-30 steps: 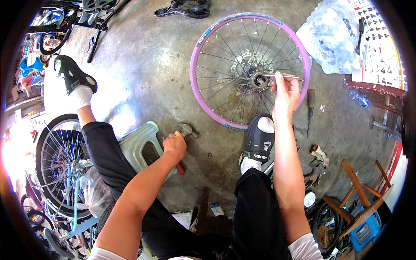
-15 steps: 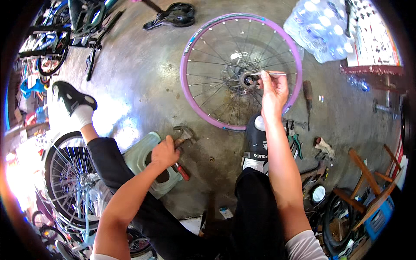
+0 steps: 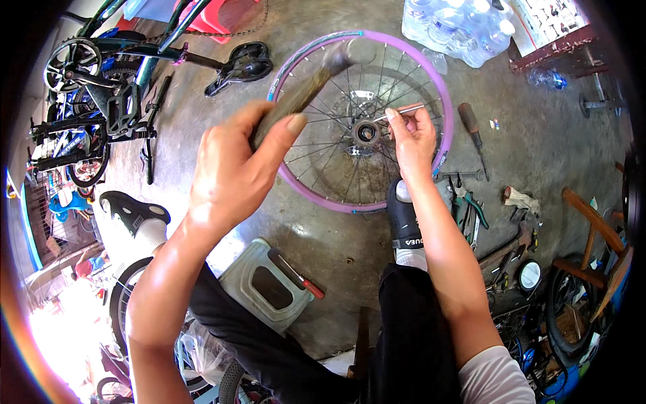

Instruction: The person cleans a bicycle hub with a cloth and then uses a hammer and a punch to drive a component into or out of the hub assembly.

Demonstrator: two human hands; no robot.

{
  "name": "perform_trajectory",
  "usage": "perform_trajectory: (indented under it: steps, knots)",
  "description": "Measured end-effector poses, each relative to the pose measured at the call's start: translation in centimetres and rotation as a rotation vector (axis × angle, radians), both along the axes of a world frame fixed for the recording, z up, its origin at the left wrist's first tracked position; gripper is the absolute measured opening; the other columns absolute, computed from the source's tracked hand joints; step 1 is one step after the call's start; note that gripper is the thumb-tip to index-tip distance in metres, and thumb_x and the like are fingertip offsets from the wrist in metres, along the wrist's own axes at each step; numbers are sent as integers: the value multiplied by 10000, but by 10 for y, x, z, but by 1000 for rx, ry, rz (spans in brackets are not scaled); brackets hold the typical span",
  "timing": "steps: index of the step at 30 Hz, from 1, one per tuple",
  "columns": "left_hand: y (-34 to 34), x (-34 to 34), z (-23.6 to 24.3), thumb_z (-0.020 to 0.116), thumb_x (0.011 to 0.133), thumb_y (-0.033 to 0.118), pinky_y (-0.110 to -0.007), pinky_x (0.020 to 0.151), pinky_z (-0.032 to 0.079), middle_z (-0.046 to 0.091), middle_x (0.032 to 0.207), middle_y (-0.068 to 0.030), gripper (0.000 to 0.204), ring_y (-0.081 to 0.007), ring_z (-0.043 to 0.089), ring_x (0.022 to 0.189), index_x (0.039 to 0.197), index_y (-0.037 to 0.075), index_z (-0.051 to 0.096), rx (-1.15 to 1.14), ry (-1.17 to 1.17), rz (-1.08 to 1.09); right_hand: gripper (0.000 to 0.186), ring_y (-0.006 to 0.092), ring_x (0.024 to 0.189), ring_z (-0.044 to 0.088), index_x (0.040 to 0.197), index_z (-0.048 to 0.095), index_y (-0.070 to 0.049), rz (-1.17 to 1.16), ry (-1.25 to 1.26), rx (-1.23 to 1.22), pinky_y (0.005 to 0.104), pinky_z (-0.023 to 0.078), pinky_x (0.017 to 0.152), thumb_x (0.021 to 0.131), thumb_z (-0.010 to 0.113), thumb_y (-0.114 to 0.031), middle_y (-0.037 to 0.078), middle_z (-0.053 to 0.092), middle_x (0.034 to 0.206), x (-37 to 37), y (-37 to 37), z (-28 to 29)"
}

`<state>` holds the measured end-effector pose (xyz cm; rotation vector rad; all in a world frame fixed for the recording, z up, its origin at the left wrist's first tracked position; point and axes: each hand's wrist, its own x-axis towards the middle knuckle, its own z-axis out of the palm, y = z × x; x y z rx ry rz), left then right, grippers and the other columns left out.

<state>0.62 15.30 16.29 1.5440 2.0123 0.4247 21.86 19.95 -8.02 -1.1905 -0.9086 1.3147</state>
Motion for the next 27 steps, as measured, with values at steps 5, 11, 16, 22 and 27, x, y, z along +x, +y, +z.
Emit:
perform_trajectory:
  steps: [5,11,16,22,27]
  knots:
    - [15,19,-6,825,910,244,-372,631,517,664,733,-132,379,-184,651,645,1117,-25,657,92,-228,7,164,56,690,575,976,651,-36,8,0,-9,237,453,616,959,793,-116,-10,669,824,-1,-2,-2]
    - [19,16,-14,777,963,203,-294,642,475,684,802,-48,384,-114,599,708,1247,-30,664,-51,-31,-76,161,47,715,595,964,653,-16,50,-93,-1,235,485,660,967,781,-113,2,689,809,-6,-6,4]
    - [22,17,-14,740,945,142,-353,727,530,718,884,-167,403,-215,678,757,1313,2,652,123,63,-192,163,48,706,586,943,640,-16,62,-156,59,244,488,654,964,775,-106,11,688,789,-9,-4,5]
    - [43,30,2,751,903,83,-421,763,558,730,1005,-223,439,-390,704,828,1325,17,651,289,163,-450,179,84,669,616,907,636,-9,60,-280,82,279,500,634,960,767,-119,49,685,737,-9,-4,12]
    - [50,43,17,776,845,62,-407,630,548,671,848,-116,531,-324,668,711,1365,94,672,462,163,-589,187,107,624,596,893,626,-13,74,-332,153,300,494,607,953,774,-110,54,635,705,-9,-5,18]
